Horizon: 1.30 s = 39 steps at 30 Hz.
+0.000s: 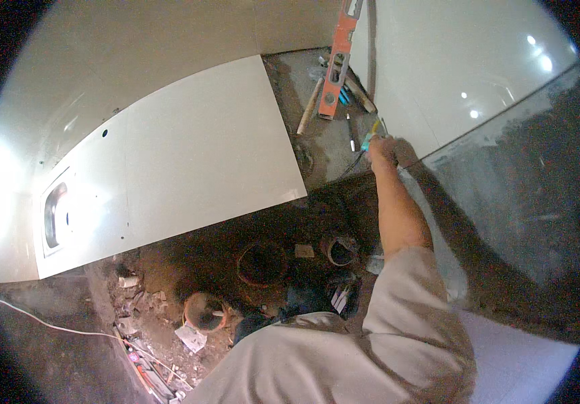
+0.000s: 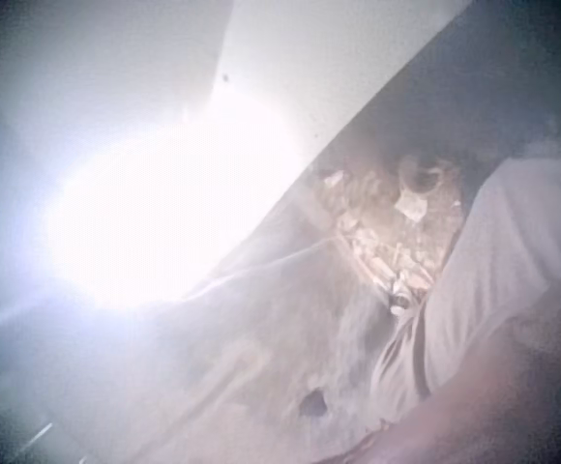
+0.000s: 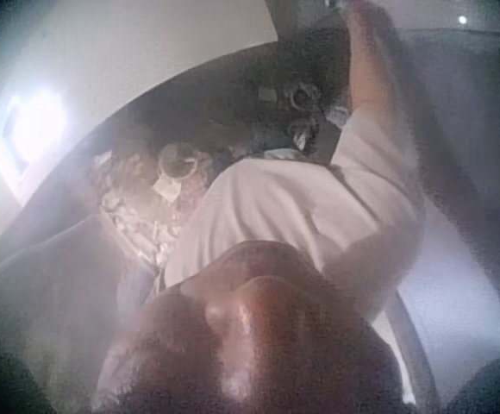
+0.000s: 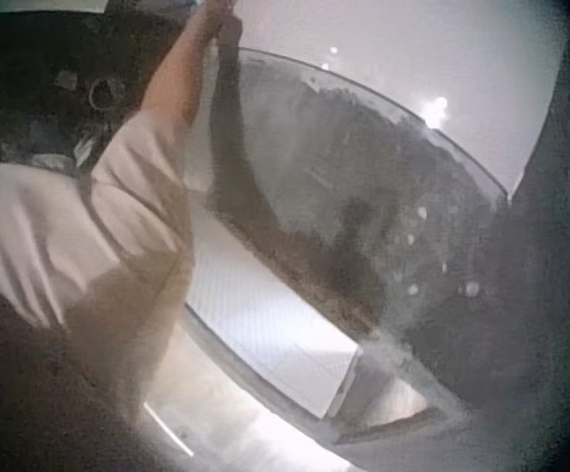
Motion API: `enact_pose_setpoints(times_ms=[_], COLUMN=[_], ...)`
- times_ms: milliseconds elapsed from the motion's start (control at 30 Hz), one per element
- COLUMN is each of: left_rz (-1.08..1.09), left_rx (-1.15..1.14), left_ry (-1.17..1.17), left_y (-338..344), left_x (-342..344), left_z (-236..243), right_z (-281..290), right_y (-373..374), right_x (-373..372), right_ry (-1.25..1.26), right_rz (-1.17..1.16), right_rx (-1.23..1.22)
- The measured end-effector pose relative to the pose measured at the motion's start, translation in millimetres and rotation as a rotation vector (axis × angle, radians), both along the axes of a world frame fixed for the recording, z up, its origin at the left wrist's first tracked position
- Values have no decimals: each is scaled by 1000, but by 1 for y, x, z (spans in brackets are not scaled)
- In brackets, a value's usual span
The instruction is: The person installs a large white ceramic tile onto a countertop surface, using a rubber mallet to tap it into place and a spirit level to verify alignment. The person also uses a tape measure to check dimensions during the process.
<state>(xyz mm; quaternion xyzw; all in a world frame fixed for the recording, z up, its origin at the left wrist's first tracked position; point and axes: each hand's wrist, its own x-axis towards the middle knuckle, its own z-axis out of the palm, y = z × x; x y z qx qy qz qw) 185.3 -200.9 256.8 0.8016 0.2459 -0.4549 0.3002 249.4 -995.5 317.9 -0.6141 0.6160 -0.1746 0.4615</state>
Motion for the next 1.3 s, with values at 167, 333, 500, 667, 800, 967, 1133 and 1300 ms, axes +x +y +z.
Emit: enact_pose_setpoints(times_ms=[167,333,500,667,800,967,1133,1300], left_rz=[73,77,105,34,29,-13,-443,-934], left_rx=[66,79,109,115,242,273,130,-131], left_ry=[20,20,-30,-107,-183,-509,-1111,-1139], left_y=[-22,-47,-44,-25,8,30,29,14], left_x=[-24,-32,-47,-45,-20,110,295,449], left_z=[16,29,51,70,96,85,101,70], right_z=[-21,-36,-17,-46,11,20,75,178], right_y=[-24,26,89,65,118,83,203,352], right_x=[28,50,169,216,242,248,187,163], right_ry=[-143,172,227,439,375,137,-310,-512], right_rz=[-234,194,472,547,346,399,431,386], right_rx=[-112,-689,-475,-558,-307,-611,-763,-31])
